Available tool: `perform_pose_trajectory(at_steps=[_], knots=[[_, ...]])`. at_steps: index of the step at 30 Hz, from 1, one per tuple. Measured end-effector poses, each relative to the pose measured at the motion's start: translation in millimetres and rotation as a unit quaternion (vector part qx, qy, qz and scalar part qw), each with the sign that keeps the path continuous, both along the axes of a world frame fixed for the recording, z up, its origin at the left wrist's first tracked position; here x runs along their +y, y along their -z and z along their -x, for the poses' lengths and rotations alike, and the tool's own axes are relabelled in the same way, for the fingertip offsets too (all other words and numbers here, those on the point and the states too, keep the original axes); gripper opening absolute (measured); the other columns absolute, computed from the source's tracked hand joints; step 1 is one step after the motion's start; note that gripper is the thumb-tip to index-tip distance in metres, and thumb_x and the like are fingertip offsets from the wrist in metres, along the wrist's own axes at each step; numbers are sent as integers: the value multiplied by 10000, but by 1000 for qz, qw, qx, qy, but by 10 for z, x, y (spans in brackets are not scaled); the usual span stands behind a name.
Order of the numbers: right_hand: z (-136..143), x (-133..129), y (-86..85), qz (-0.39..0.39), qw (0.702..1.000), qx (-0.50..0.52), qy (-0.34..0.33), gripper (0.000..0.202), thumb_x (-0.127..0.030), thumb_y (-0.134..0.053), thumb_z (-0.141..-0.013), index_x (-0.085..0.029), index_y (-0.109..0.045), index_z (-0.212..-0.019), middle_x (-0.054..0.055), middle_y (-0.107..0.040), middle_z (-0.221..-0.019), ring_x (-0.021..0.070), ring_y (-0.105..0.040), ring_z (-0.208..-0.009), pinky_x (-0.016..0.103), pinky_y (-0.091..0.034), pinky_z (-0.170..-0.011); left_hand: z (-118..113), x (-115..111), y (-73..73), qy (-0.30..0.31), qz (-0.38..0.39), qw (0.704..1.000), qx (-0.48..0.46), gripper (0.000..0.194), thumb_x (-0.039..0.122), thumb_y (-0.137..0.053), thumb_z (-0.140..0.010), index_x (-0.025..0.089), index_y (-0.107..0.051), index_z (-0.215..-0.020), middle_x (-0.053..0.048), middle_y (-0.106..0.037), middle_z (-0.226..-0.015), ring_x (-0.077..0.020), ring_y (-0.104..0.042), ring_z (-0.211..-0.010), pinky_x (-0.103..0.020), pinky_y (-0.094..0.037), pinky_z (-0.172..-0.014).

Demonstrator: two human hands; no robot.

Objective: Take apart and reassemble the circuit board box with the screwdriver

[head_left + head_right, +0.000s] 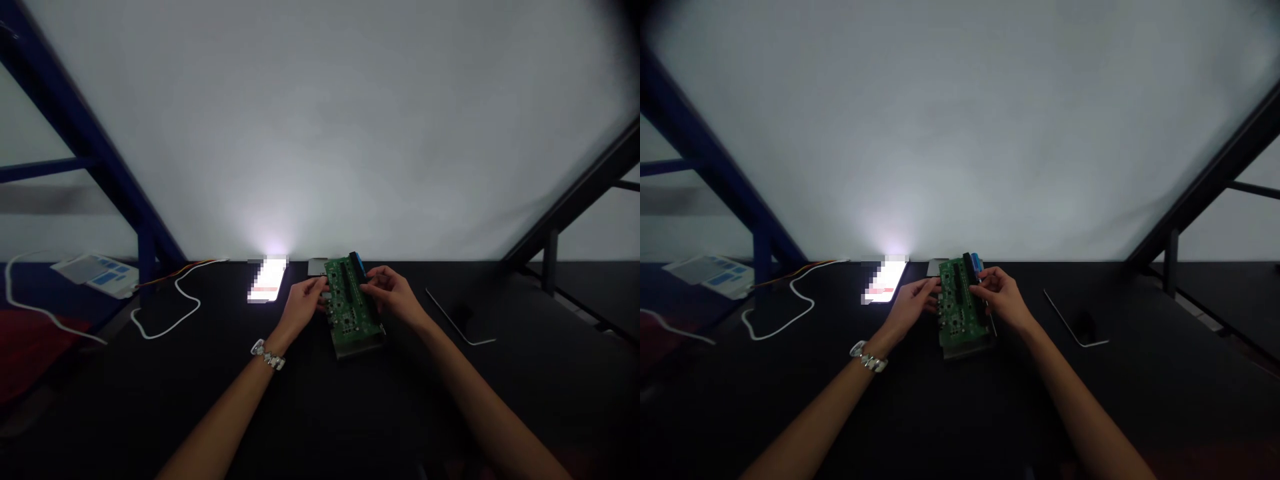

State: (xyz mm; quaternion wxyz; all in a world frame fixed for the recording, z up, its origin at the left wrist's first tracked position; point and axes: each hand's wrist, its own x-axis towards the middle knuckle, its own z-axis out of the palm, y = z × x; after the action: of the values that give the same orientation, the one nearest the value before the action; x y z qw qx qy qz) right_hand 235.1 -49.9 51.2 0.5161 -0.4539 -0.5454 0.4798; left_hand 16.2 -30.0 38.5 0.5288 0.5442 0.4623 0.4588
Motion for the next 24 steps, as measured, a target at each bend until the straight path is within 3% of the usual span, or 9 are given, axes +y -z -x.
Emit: perform_pose_trajectory(at_steps=[3,6,10,13,17,20,24], knots=[[80,-39,-49,-21,1000,7,11,357,-376,-795,-704,-204,-607,-955,0,-598,-748,113,-532,-559,204,-427,-371,-26,-34,-29,48,7,999,-22,426,535,-608,-840,170,-713,-1033,-118,-715,-1003,-198,-676,-763,-322,-562,-639],[162,-96,-102,-15,999,26,-43,323,-391,-769,-733,-219,-638,-973,24,-628,-834,142,-590,-615,238,-482,-397,-62,-80,-66,101,14,993,-63,465,567,-519,-887,190,-692,-1098,-100,-716,-1032,-217,-681,-855,-336,-560,-707],[231,-155,-130,-10,991,36,-125,293,-384,-745,-762,-216,-649,-981,41,-648,-919,170,-654,-705,246,-513,-440,-97,-120,-47,95,60,989,-96,581,654,-427,-889,163,-698,-1040,-73,-719,-787,-187,-663,-677,-293,-531,-609],[252,-172,-115,-10,991,28,-127,266,-390,-730,-783,-210,-650,-961,27,-637,-863,135,-617,-634,235,-502,-439,-106,-128,-12,86,100,984,-118,669,726,-379,-860,149,-704,-955,-65,-680,-660,-174,-618,-555,-287,-505,-521],[277,-183,-101,-4,994,8,-106,275,-414,-715,-800,-208,-612,-949,-36,-560,-680,82,-499,-473,212,-437,-402,-125,-127,-17,86,50,990,-98,571,659,-457,-874,171,-684,-1065,-78,-714,-840,-198,-662,-734,-286,-537,-592],[281,-185,-116,11,995,-4,-99,322,-422,-734,-776,-224,-554,-956,-50,-561,-644,94,-503,-473,213,-415,-412,-135,-115,-46,55,-3,997,-48,486,574,-555,-862,188,-662,-1138,-91,-694,-1059,-235,-648,-934,-276,-552,-607],[192,-137,-100,21,998,-10,-60,328,-404,-739,-759,-211,-529,-920,-38,-591,-659,105,-532,-518,214,-426,-447,-69,-67,-99,5,13,1000,-26,490,572,-532,-874,160,-677,-1095,-122,-671,-1084,-210,-644,-837,-263,-549,-533]])
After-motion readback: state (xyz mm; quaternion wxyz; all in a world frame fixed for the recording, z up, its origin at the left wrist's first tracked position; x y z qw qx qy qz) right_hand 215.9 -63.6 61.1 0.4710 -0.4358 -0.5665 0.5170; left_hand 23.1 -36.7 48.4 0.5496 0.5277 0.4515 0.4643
